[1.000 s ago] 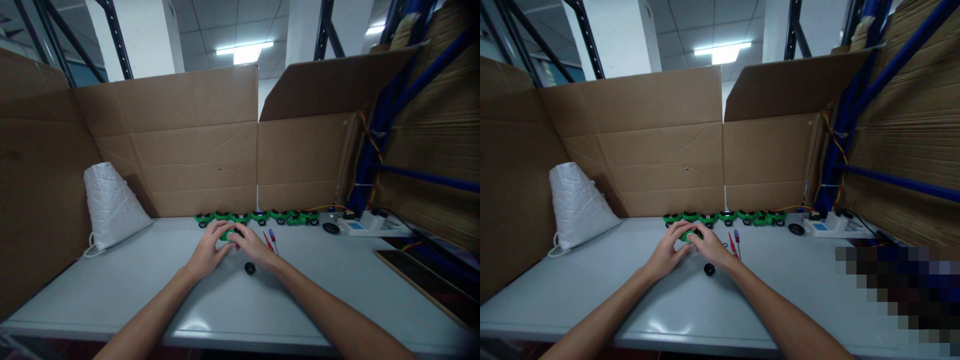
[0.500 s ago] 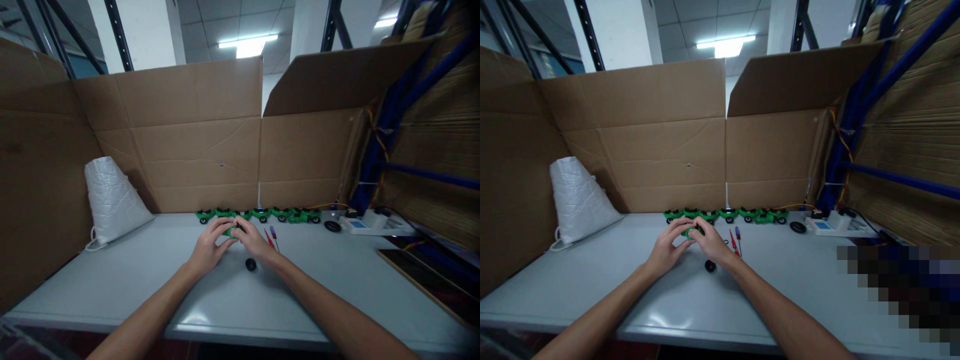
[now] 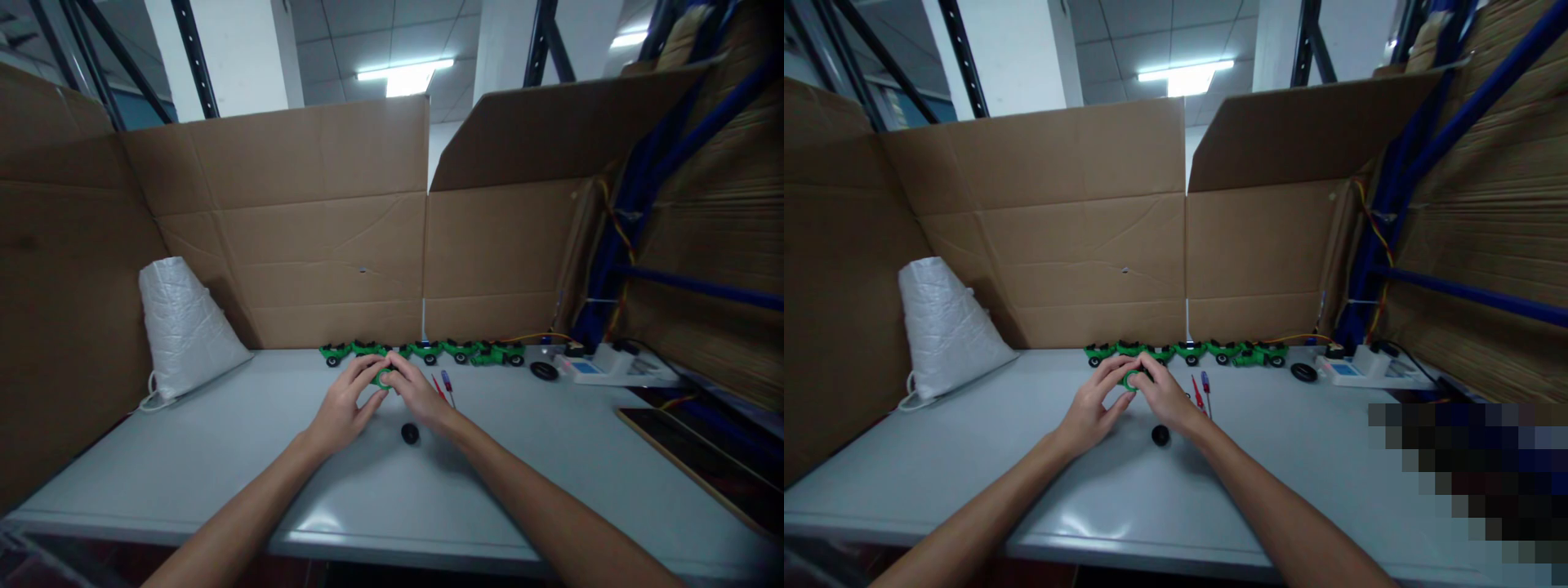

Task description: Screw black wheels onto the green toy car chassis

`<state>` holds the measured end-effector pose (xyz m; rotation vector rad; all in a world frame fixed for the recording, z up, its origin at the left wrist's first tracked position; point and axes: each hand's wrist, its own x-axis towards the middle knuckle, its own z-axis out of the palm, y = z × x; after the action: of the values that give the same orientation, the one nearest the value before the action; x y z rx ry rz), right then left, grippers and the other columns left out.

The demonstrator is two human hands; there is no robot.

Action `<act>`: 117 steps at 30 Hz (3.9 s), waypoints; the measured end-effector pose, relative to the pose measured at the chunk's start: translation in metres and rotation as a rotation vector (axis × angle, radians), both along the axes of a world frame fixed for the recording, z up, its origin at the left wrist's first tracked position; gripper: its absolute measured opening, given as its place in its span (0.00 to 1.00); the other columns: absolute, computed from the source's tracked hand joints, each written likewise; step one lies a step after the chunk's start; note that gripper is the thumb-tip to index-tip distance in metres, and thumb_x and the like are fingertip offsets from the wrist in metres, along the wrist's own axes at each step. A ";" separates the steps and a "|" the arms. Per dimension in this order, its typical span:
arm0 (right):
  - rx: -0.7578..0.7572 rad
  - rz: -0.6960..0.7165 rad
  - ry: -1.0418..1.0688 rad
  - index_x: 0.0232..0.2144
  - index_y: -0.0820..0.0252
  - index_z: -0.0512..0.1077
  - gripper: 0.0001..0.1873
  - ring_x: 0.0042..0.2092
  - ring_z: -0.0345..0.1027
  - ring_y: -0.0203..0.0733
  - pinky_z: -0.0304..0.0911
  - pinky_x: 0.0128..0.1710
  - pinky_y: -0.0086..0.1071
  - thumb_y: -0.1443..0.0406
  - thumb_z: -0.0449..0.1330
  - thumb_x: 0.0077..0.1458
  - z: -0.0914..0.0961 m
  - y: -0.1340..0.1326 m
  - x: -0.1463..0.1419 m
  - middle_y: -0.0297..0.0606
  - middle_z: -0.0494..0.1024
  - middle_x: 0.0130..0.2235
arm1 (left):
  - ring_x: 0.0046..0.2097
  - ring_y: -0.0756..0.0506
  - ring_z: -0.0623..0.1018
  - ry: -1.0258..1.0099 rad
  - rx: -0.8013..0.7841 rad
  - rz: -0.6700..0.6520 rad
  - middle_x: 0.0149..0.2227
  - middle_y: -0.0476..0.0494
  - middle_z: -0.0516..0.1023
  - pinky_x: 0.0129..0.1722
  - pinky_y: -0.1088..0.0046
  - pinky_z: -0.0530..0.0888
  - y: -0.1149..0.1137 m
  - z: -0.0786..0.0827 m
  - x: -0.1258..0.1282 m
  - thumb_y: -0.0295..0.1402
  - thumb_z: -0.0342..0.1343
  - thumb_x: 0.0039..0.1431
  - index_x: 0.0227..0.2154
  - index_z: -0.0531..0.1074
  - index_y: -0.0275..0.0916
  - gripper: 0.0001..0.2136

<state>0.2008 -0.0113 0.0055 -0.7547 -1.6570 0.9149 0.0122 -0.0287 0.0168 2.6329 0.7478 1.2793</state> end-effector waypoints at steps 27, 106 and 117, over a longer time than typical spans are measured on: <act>0.037 0.026 -0.019 0.32 0.54 0.62 0.04 0.38 0.58 0.41 0.57 0.40 0.33 0.62 0.54 0.55 0.002 -0.004 0.000 0.30 0.63 0.33 | 0.62 0.38 0.74 -0.040 0.057 -0.019 0.59 0.35 0.74 0.62 0.54 0.73 0.001 -0.002 0.002 0.33 0.59 0.70 0.61 0.70 0.44 0.18; 0.079 0.047 -0.176 0.35 0.55 0.65 0.03 0.39 0.62 0.42 0.57 0.40 0.33 0.62 0.54 0.61 0.001 -0.005 0.008 0.29 0.66 0.34 | 0.56 0.39 0.77 0.002 0.031 0.005 0.55 0.36 0.72 0.55 0.58 0.78 0.004 -0.005 -0.003 0.37 0.58 0.71 0.59 0.69 0.45 0.17; 0.080 0.058 -0.157 0.37 0.55 0.65 0.03 0.41 0.63 0.42 0.57 0.42 0.34 0.63 0.54 0.62 -0.005 -0.002 0.006 0.30 0.67 0.36 | 0.59 0.38 0.75 0.023 0.047 0.019 0.56 0.36 0.72 0.58 0.57 0.76 0.002 -0.002 -0.001 0.38 0.61 0.68 0.60 0.67 0.44 0.20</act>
<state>0.2069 -0.0132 0.0002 -0.7424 -1.8510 0.8415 0.0107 -0.0271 0.0146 2.6887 0.7569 1.2892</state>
